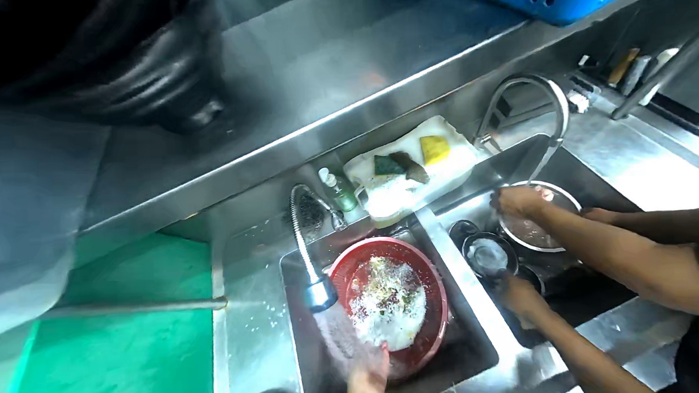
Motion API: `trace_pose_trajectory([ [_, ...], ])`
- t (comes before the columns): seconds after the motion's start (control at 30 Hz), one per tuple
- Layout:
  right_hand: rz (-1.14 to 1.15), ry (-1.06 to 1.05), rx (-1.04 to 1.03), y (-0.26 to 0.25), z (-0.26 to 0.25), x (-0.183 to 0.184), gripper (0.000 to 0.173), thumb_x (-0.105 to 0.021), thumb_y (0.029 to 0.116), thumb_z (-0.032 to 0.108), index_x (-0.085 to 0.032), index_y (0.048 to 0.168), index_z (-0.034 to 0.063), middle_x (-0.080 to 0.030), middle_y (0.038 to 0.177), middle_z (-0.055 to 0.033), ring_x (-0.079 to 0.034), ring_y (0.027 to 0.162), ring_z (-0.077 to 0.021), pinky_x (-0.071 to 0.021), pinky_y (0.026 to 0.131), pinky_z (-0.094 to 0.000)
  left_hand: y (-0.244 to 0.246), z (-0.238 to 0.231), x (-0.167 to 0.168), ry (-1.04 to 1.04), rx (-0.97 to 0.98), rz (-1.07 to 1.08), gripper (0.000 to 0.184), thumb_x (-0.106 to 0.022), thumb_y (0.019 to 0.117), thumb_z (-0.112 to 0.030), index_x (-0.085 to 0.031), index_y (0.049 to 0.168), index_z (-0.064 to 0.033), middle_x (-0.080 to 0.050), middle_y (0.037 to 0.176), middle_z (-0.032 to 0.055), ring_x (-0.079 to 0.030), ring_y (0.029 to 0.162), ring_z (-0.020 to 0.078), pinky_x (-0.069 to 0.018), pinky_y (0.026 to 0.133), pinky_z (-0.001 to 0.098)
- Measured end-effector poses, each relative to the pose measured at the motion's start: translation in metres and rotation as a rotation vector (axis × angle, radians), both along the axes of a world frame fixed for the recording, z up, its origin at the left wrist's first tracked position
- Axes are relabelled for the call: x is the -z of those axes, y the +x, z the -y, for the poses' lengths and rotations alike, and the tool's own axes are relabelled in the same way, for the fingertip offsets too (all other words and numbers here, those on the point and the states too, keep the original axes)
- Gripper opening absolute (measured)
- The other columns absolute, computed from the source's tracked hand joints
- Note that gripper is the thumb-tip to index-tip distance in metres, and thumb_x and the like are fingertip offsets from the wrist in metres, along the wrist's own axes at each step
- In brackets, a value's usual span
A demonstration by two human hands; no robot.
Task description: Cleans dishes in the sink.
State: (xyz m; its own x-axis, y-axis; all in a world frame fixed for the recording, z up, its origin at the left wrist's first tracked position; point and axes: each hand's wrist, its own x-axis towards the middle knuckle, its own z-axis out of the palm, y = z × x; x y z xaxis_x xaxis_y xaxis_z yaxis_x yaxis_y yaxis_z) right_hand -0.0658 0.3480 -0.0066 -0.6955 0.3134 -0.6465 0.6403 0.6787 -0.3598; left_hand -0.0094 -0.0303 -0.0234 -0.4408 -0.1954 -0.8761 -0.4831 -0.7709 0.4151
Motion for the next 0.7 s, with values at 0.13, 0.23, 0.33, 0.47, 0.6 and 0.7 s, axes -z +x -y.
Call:
trace_pose_trajectory([
  [0.13,-0.202,-0.069,0.006,0.027,-0.014,0.012,0.051,-0.064,0.0998,0.024,-0.053,0.145,0.0056,-0.063,0.13,-0.0271,-0.063,0.119,-0.0439,-0.0487,0.101,-0.0663,-0.006,0.014,-0.04,-0.205,0.25,-0.033,0.036,-0.037,0.1117,-0.018,-0.045,0.14,0.0029,-0.068,0.113,0.0249,-0.072,0.091,0.033,-0.0613,0.08,0.0466],
  [0.23,-0.25,-0.095,-0.011,0.037,-0.007,-0.002,0.045,-0.062,0.1011,0.019,-0.055,0.143,0.0051,-0.063,0.128,-0.0279,-0.062,0.117,-0.0449,-0.0475,0.099,-0.0686,0.001,0.058,-0.066,-0.673,0.633,-0.158,0.038,-0.049,0.1051,-0.008,-0.051,0.143,-0.001,-0.067,0.12,0.0175,-0.07,0.099,0.0253,-0.0606,0.084,0.0443],
  [0.33,-0.288,-0.092,-0.073,0.048,0.002,-0.018,0.041,-0.061,0.1011,0.017,-0.058,0.14,0.0046,-0.064,0.128,-0.0274,-0.062,0.118,-0.0434,-0.0462,0.1,-0.0681,0.027,0.123,-0.094,-1.214,0.786,-0.078,0.031,-0.055,0.1037,-0.02,-0.066,0.129,-0.0057,-0.072,0.112,0.013,-0.071,0.101,0.0239,-0.0577,0.092,0.0474],
  [0.47,-0.324,-0.092,-0.137,0.056,0.008,-0.03,0.038,-0.06,0.1015,0.017,-0.06,0.138,0.0074,-0.064,0.129,-0.025,-0.062,0.119,-0.0426,-0.0467,0.101,-0.0673,0.091,0.206,-0.104,-1.529,0.727,0.361,0.033,-0.061,0.0986,-0.024,-0.069,0.126,-0.0071,-0.07,0.121,0.0207,-0.065,0.116,0.0392,-0.0498,0.1,0.063],
  [0.6,-0.329,-0.093,-0.175,0.06,0.013,-0.042,0.037,-0.06,0.1011,0.016,-0.06,0.138,0.0085,-0.066,0.125,-0.0239,-0.064,0.115,-0.0408,-0.0482,0.098,-0.0662,0.132,0.247,-0.08,-1.268,0.793,0.548,0.039,-0.069,0.0949,-0.026,-0.067,0.127,-0.0034,-0.066,0.126,0.0272,-0.063,0.119,0.0443,-0.0485,0.1,0.065],
  [0.7,-0.32,-0.097,-0.204,0.061,0.015,-0.047,0.038,-0.059,0.1012,0.016,-0.06,0.139,0.009,-0.067,0.124,-0.0231,-0.065,0.114,-0.04,-0.0487,0.098,-0.0658,0.148,0.26,-0.057,-1.068,0.661,0.407,0.039,-0.071,0.0956,-0.021,-0.064,0.13,-0.0035,-0.066,0.121,0.0264,-0.068,0.106,0.0415,-0.0557,0.087,0.0624],
])
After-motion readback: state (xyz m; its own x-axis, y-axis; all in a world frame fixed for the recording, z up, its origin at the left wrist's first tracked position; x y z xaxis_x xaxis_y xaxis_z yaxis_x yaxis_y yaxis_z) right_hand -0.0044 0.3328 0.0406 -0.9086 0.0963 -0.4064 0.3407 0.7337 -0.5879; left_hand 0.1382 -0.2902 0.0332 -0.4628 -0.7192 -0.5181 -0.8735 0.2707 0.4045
